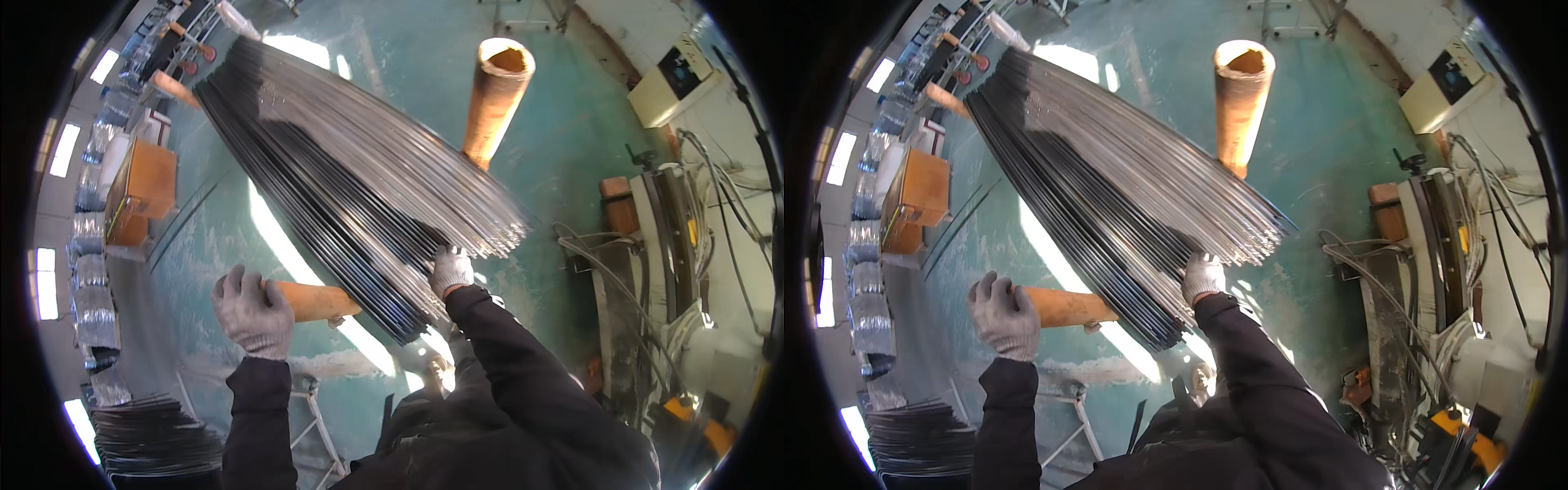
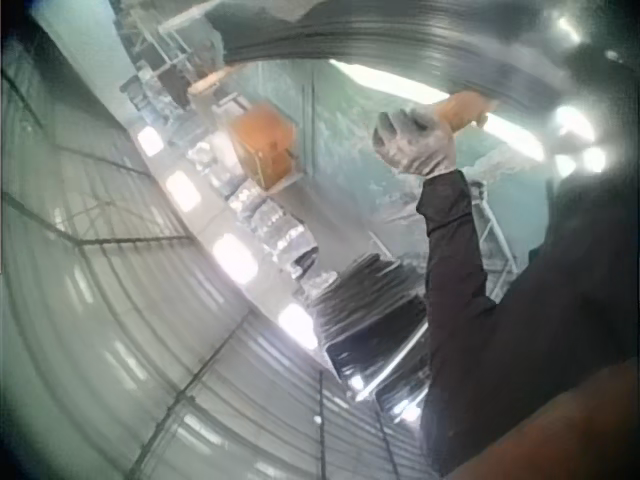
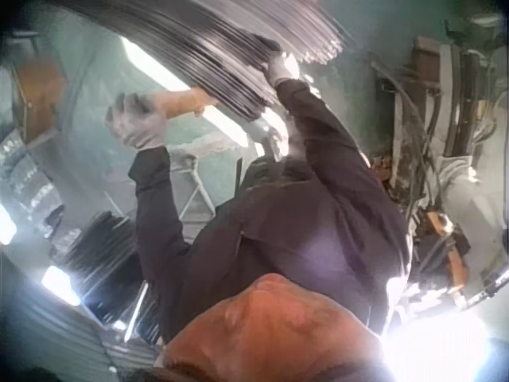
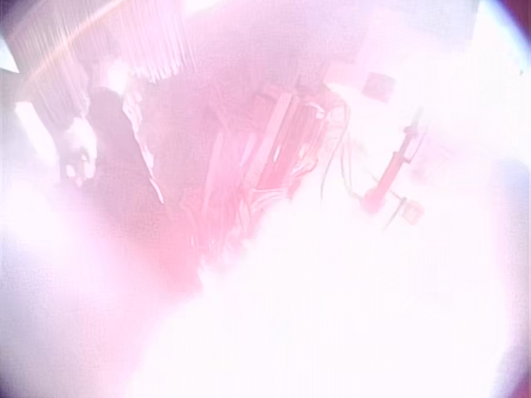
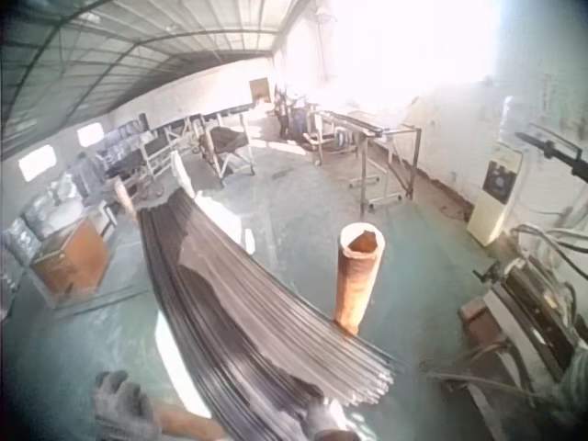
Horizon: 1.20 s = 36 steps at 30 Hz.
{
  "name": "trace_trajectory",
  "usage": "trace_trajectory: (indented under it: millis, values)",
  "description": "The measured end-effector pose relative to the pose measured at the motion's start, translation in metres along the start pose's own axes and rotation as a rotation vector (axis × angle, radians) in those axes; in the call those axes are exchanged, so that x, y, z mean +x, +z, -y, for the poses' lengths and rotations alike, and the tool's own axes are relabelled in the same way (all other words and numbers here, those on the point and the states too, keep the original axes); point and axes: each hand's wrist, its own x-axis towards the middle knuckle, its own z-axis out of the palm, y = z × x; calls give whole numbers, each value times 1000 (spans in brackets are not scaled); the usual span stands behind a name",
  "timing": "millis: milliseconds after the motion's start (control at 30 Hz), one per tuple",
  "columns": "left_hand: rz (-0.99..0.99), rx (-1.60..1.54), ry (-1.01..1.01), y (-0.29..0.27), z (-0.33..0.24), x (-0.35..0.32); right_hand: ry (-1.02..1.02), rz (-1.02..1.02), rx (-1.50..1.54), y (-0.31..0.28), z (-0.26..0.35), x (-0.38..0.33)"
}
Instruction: The person repeatedly picks up bundles of long metal rods and feeds them into a bending machine. The rods are then stacked on the floor after being processed.
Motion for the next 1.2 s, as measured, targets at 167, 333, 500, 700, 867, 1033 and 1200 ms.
trace_trajectory:
  millis: [167, 333, 500, 700, 867, 1033, 1200]
  values:
    - [-7, 109, -32, 16, -3, 3, 135, 140, -30, 28, 18, 32]
    - [17, 138, -117, 18, -5, 2, -4, 186, -156, 28, 24, 33]
    - [27, 122, -118, 15, -4, 7, -42, 333, 9, 16, 18, 42]
    - [-9, 108, -122, 17, -4, 2, -81, 462, 180, 16, -21, 71]
    - [19, 88, -135, 9, -3, 3, -174, 479, 172, -1, -23, 71]
    - [-18, 53, -59, -5, -33, -7, 4, 411, 426, -74, 0, 15]
    - [322, -1404, -444, 28, -126, -74, 54, 349, 305, -133, -41, -106]
